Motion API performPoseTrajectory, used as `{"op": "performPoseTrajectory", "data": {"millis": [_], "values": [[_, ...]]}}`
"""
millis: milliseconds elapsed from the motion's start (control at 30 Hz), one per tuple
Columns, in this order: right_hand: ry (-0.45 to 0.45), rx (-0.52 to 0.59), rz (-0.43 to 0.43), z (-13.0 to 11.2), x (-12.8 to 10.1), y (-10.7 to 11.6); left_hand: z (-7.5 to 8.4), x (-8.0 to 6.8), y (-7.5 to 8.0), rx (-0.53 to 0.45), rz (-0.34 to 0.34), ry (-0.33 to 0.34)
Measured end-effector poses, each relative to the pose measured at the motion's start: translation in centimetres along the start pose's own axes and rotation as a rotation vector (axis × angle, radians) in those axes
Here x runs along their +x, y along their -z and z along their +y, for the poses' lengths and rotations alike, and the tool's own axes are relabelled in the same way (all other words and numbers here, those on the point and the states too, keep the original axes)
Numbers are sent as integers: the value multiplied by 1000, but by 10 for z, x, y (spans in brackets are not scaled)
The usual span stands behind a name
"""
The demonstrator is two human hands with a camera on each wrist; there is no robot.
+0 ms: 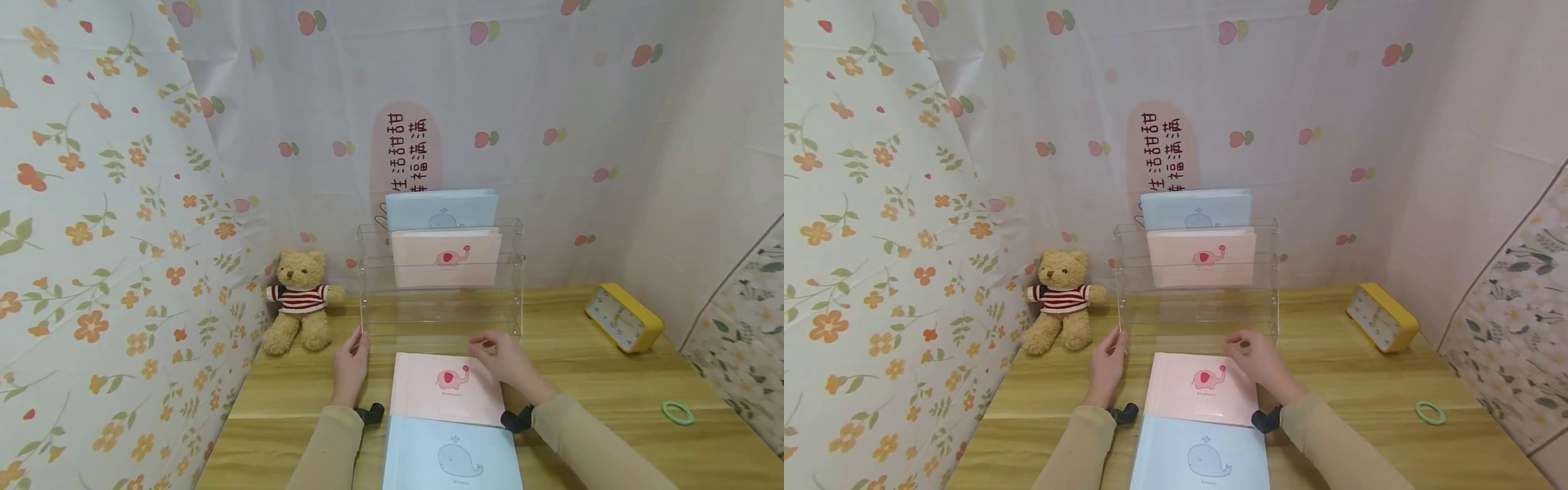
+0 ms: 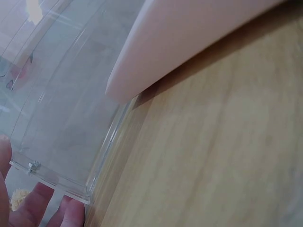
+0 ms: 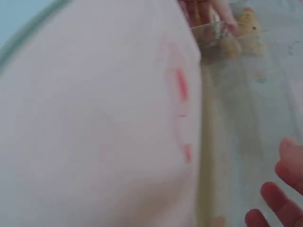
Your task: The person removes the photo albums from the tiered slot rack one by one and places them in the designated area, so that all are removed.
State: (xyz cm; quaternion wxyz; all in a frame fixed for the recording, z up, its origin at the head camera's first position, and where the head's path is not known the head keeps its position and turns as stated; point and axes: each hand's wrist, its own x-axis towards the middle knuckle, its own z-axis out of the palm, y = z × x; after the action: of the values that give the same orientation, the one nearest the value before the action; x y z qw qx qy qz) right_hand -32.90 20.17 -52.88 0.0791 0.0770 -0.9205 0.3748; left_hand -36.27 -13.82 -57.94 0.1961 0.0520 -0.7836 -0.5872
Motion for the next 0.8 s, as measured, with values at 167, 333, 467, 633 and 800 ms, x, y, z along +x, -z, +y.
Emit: {"op": "performPoseTrajectory", "data": {"millis": [167, 333, 467, 633, 800], "values": [[113, 47, 144, -22, 13, 22, 0, 1, 0, -2, -1, 2], [174, 108, 268, -40, 29, 45, 2, 1, 0, 4, 2, 9], [174, 137, 319, -53, 43, 71, 2, 1, 0, 13, -2, 6], [141, 204, 380, -66, 62, 104, 2, 0, 0, 11, -22, 3], [108, 224, 394, -77, 80, 123, 0, 1, 1, -9, -16, -3]]}}
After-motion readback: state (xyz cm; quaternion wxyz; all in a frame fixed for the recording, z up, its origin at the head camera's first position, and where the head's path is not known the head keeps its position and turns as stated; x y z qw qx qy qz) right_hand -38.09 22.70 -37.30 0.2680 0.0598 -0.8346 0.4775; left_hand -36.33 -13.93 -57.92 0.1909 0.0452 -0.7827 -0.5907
